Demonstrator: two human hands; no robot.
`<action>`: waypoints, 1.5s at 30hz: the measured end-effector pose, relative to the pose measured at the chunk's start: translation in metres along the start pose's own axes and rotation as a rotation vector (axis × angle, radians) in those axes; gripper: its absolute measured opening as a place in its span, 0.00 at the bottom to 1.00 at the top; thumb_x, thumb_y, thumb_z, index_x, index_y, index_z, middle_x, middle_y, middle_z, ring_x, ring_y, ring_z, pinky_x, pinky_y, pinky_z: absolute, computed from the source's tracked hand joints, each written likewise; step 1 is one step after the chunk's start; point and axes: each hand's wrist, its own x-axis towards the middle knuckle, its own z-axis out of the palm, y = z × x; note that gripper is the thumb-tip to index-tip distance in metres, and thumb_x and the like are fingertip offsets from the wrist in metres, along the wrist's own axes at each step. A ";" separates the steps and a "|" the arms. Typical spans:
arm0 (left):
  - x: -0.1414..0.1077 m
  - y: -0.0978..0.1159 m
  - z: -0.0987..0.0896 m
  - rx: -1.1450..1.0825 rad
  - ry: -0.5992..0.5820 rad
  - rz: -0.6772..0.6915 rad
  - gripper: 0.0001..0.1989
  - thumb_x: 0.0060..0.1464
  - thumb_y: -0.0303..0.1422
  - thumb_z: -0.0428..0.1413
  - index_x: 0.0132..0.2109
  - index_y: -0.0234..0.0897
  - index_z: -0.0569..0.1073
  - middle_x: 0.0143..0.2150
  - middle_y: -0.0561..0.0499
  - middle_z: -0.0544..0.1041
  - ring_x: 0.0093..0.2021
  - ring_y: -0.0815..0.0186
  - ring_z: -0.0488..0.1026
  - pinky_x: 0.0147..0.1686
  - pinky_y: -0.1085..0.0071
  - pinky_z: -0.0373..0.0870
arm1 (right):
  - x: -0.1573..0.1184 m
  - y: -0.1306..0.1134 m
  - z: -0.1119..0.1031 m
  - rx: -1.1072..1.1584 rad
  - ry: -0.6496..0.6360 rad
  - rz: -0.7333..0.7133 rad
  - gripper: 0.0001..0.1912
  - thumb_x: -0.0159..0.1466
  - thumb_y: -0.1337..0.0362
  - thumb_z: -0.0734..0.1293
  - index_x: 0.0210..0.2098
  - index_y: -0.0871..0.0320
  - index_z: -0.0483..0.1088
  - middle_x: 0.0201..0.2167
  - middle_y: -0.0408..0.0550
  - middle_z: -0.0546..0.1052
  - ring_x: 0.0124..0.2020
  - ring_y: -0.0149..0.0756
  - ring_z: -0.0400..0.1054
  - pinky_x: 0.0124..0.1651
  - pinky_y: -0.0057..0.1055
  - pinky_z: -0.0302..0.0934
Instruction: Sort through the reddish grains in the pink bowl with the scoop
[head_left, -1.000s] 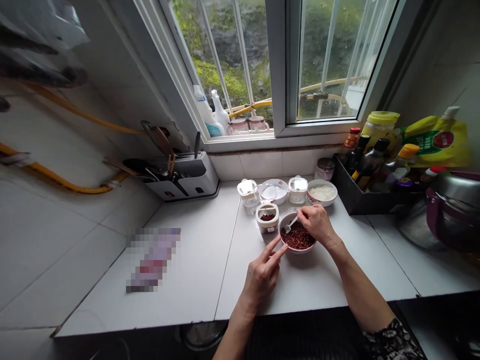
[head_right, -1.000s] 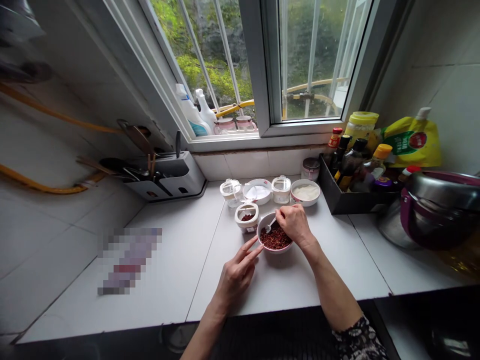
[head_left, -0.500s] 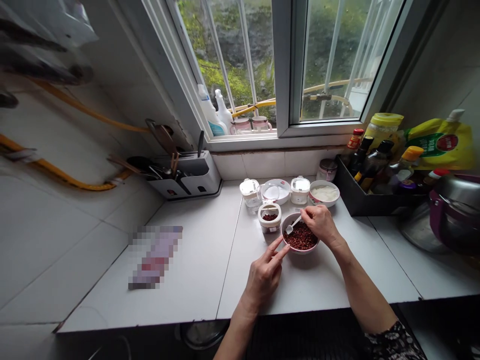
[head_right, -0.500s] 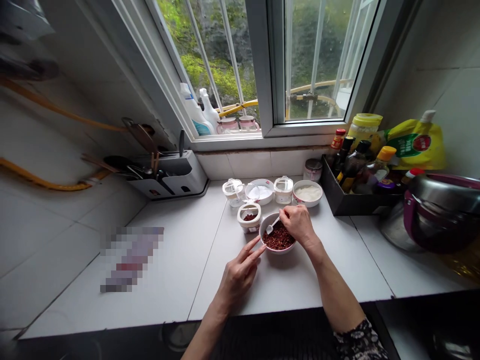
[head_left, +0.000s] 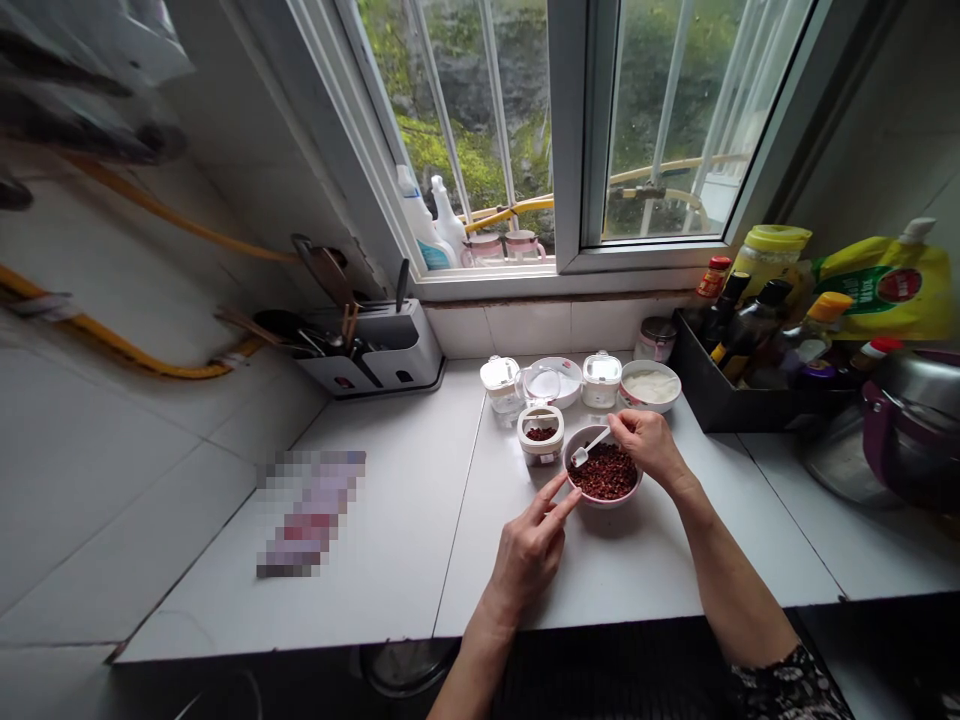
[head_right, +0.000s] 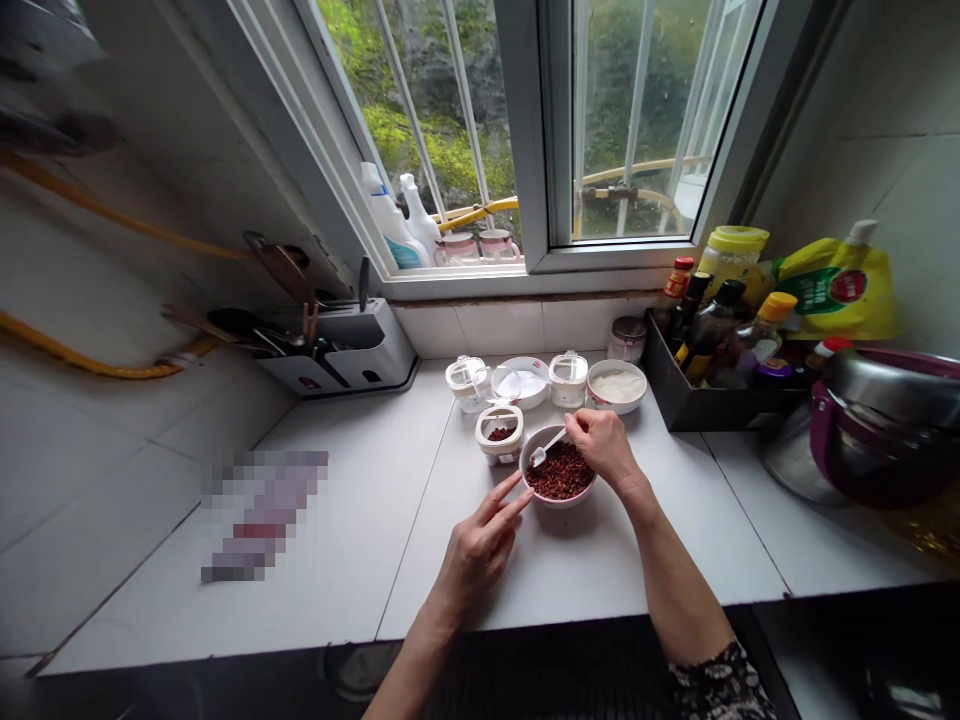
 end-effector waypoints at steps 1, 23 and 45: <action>0.000 0.000 0.000 0.001 0.001 0.000 0.32 0.59 0.17 0.45 0.67 0.46 0.62 0.65 0.41 0.67 0.47 0.66 0.79 0.46 0.70 0.78 | 0.000 0.000 0.000 0.000 0.006 -0.001 0.23 0.64 0.55 0.59 0.15 0.56 0.59 0.13 0.42 0.64 0.19 0.29 0.55 0.25 0.29 0.49; 0.001 0.001 0.001 0.009 0.024 0.016 0.31 0.58 0.16 0.46 0.66 0.43 0.64 0.65 0.41 0.68 0.48 0.67 0.79 0.47 0.72 0.78 | 0.006 0.006 0.002 0.343 0.028 0.282 0.25 0.57 0.44 0.63 0.15 0.56 0.67 0.10 0.43 0.67 0.14 0.31 0.62 0.23 0.29 0.56; 0.001 0.002 0.001 0.018 0.037 0.007 0.30 0.59 0.17 0.46 0.65 0.45 0.64 0.64 0.41 0.68 0.51 0.65 0.77 0.47 0.72 0.78 | 0.004 -0.021 0.010 -0.138 0.470 -0.351 0.21 0.69 0.62 0.59 0.19 0.55 0.60 0.16 0.40 0.67 0.22 0.32 0.61 0.45 0.33 0.61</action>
